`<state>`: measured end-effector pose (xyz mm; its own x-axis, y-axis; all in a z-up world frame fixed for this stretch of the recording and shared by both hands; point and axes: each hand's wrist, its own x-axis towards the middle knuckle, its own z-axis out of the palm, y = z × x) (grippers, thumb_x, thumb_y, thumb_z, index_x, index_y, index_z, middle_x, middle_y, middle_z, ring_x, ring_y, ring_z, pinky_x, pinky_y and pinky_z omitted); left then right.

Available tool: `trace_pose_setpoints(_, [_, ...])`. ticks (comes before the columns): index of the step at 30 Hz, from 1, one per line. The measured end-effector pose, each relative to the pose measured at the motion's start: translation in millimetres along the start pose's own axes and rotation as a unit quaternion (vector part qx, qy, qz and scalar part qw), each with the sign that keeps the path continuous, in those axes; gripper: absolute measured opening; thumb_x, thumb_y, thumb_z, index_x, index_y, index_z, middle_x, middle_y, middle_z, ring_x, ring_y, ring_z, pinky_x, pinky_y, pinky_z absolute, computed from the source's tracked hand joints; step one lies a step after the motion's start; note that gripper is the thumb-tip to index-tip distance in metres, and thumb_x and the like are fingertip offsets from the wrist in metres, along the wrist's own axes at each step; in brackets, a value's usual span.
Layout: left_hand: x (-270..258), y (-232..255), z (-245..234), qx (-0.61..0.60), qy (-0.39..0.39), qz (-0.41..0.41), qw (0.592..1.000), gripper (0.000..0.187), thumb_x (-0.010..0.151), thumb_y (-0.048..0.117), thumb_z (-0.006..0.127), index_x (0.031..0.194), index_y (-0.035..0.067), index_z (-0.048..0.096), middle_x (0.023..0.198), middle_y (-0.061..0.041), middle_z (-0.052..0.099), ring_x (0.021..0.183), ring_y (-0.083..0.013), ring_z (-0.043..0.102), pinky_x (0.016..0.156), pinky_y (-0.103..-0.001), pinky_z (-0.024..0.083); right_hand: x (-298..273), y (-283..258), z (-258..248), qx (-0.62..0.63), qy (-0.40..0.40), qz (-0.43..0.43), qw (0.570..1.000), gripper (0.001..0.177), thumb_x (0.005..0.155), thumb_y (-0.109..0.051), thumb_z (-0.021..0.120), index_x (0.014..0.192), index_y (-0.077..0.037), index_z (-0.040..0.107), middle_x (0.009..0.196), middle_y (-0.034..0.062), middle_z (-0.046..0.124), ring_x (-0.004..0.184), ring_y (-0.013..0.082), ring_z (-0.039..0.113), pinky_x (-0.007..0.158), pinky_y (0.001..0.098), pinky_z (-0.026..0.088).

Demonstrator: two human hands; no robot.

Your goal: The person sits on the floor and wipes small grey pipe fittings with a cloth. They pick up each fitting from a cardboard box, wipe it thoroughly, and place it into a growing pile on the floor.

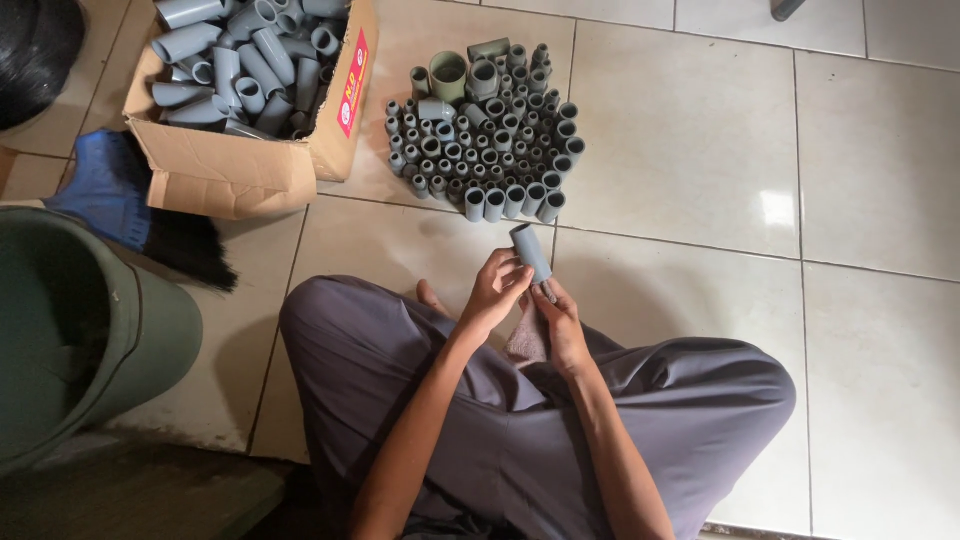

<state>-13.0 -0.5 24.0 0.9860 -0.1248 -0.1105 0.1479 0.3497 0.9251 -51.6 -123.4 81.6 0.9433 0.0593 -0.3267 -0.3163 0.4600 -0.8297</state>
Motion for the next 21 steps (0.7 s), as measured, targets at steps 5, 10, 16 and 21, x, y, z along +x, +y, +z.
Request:
trace_pose_setpoints(5, [10.5, -34.1, -14.0, 0.051, 0.05, 0.002, 0.997, 0.046, 0.084, 0.014, 0.087, 0.121, 0.006, 0.06, 0.111, -0.016, 0.07, 0.1, -0.025, 0.071, 0.088, -0.041, 0.061, -9.6, -9.3, 12.2, -0.018, -0.001, 0.037, 0.999, 0.01, 0.1, -0.015, 0.065, 0.093, -0.009, 0.069, 0.065, -0.0002, 0.057, 0.057, 0.0089, 0.054, 0.055, 0.0225, 0.046])
trace_pose_setpoints(10, [-1.4, -0.6, -4.0, 0.035, 0.015, -0.015, 0.999, 0.05, 0.083, -0.003, 0.081, 0.129, 0.002, 0.061, 0.112, -0.024, 0.071, 0.1, -0.033, 0.072, 0.087, -0.047, 0.061, -4.4, 1.9, -15.7, 0.159, -0.087, 0.156, 0.971, 0.009, 0.098, -0.014, 0.063, 0.09, -0.01, 0.06, 0.058, 0.0022, 0.041, 0.045, 0.0161, 0.041, 0.044, 0.0285, 0.036])
trace_pose_setpoints(16, [-3.8, 21.3, 6.2, -0.055, -0.046, -0.035, 0.997, 0.052, 0.096, 0.001, 0.066, 0.146, 0.003, 0.051, 0.121, -0.023, 0.07, 0.107, -0.0267, 0.07, 0.094, -0.042, 0.059, -6.2, -8.4, -1.6, 0.238, -0.114, 0.142, 0.954, 0.016, 0.099, -0.017, 0.061, 0.086, -0.011, 0.052, 0.058, -0.0005, 0.033, 0.045, 0.0151, 0.035, 0.047, 0.0297, 0.03])
trace_pose_setpoints(21, [-3.3, 10.1, 5.4, 0.052, -0.021, -0.059, 0.997, 0.074, 0.1, 0.035, 0.072, 0.158, 0.003, 0.039, 0.153, -0.02, 0.049, 0.13, -0.0293, 0.057, 0.108, -0.046, 0.05, 11.1, 8.0, -13.1, -0.072, 0.036, 0.057, 0.995, 0.014, 0.098, -0.023, 0.066, 0.092, -0.011, 0.065, 0.061, 0.0043, 0.056, 0.055, 0.0136, 0.057, 0.05, 0.0265, 0.046])
